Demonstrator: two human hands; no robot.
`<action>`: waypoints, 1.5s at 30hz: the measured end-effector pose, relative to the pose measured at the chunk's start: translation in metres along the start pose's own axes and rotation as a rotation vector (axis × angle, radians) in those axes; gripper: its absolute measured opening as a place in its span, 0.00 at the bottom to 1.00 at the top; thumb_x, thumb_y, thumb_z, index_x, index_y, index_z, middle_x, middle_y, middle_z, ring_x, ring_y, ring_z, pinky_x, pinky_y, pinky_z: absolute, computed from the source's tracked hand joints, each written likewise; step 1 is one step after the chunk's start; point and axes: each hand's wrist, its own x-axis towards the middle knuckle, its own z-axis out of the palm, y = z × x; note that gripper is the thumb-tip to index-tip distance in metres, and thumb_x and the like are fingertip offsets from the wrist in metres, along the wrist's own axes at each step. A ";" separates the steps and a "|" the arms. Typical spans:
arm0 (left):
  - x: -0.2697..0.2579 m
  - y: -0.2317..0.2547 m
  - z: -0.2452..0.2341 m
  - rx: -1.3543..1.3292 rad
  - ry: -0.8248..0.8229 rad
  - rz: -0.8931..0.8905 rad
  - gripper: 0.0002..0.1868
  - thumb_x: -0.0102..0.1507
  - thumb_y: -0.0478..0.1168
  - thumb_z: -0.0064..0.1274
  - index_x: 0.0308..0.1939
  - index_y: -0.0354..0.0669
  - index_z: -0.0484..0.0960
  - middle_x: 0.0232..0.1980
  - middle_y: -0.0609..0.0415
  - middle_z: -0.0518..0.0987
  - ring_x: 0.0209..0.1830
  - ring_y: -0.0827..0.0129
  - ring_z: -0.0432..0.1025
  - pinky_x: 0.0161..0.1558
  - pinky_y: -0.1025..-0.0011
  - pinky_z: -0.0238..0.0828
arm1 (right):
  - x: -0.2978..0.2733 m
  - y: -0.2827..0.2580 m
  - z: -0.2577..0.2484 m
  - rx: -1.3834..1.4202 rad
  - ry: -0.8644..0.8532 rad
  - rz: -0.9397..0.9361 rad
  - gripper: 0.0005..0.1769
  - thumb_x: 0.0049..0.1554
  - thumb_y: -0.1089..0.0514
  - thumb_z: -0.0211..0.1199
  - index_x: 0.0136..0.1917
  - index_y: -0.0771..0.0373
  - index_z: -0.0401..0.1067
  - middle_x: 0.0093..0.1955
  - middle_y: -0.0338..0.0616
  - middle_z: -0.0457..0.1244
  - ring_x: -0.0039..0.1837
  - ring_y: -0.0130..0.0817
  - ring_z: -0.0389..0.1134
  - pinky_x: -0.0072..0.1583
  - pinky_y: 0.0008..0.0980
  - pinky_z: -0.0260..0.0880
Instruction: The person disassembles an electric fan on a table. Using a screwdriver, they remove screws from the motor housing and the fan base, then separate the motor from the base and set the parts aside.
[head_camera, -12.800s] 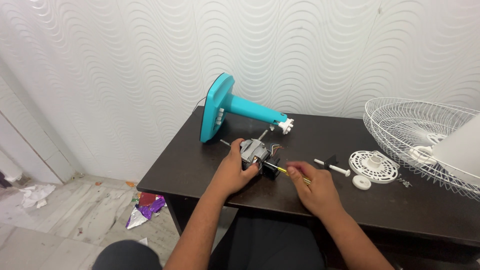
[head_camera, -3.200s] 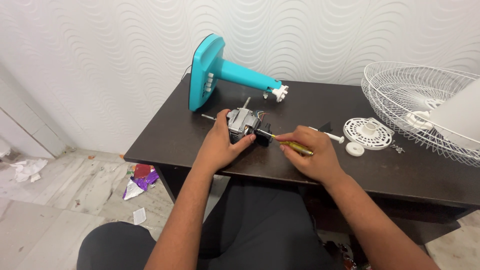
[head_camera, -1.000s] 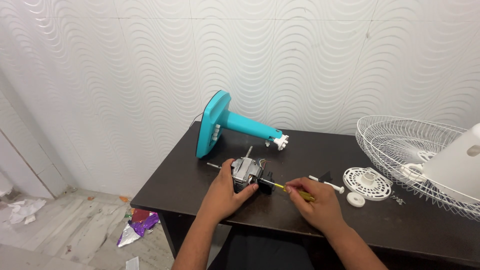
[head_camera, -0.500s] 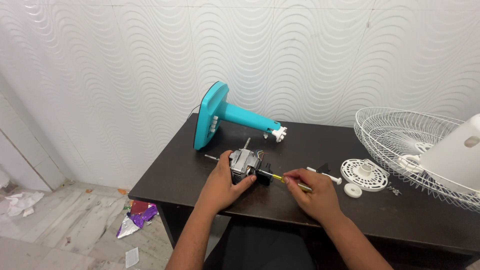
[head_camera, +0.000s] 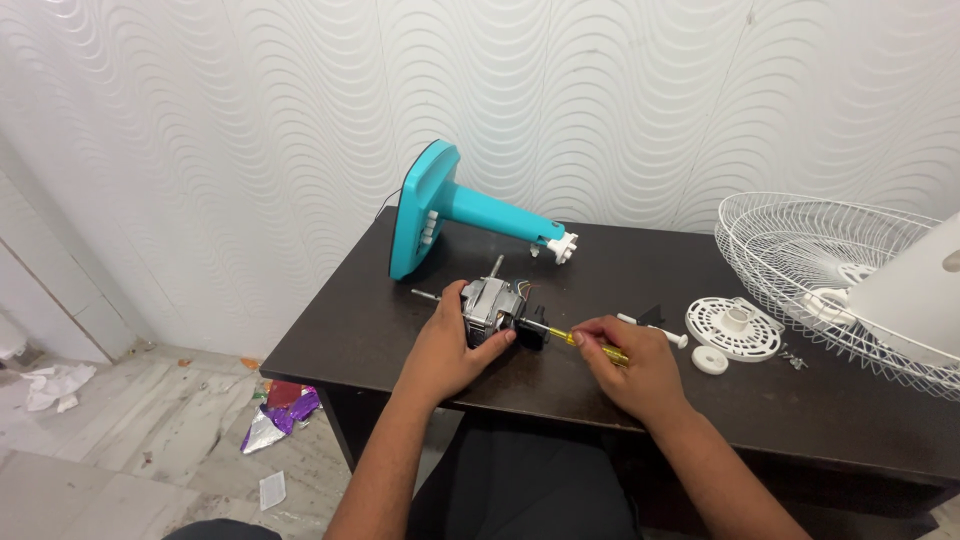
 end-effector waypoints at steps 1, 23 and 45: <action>0.000 0.001 0.000 -0.001 -0.001 -0.006 0.50 0.55 0.57 0.65 0.70 0.33 0.59 0.63 0.31 0.75 0.61 0.44 0.74 0.59 0.56 0.70 | 0.000 -0.001 -0.001 0.012 0.012 -0.048 0.09 0.56 0.55 0.66 0.45 0.63 0.80 0.33 0.41 0.71 0.33 0.26 0.72 0.37 0.27 0.69; 0.000 0.003 -0.001 0.012 -0.016 -0.039 0.50 0.55 0.57 0.65 0.71 0.34 0.58 0.62 0.32 0.75 0.62 0.44 0.73 0.60 0.56 0.70 | -0.005 0.005 -0.002 -0.035 0.193 0.051 0.09 0.58 0.56 0.65 0.47 0.61 0.81 0.31 0.43 0.70 0.32 0.28 0.70 0.37 0.27 0.67; 0.002 -0.002 0.001 0.032 -0.018 -0.027 0.52 0.55 0.58 0.65 0.72 0.33 0.57 0.65 0.29 0.72 0.64 0.43 0.71 0.61 0.56 0.69 | 0.003 -0.010 0.011 -0.272 0.051 -0.049 0.08 0.51 0.55 0.70 0.41 0.61 0.77 0.40 0.41 0.68 0.47 0.40 0.70 0.49 0.38 0.69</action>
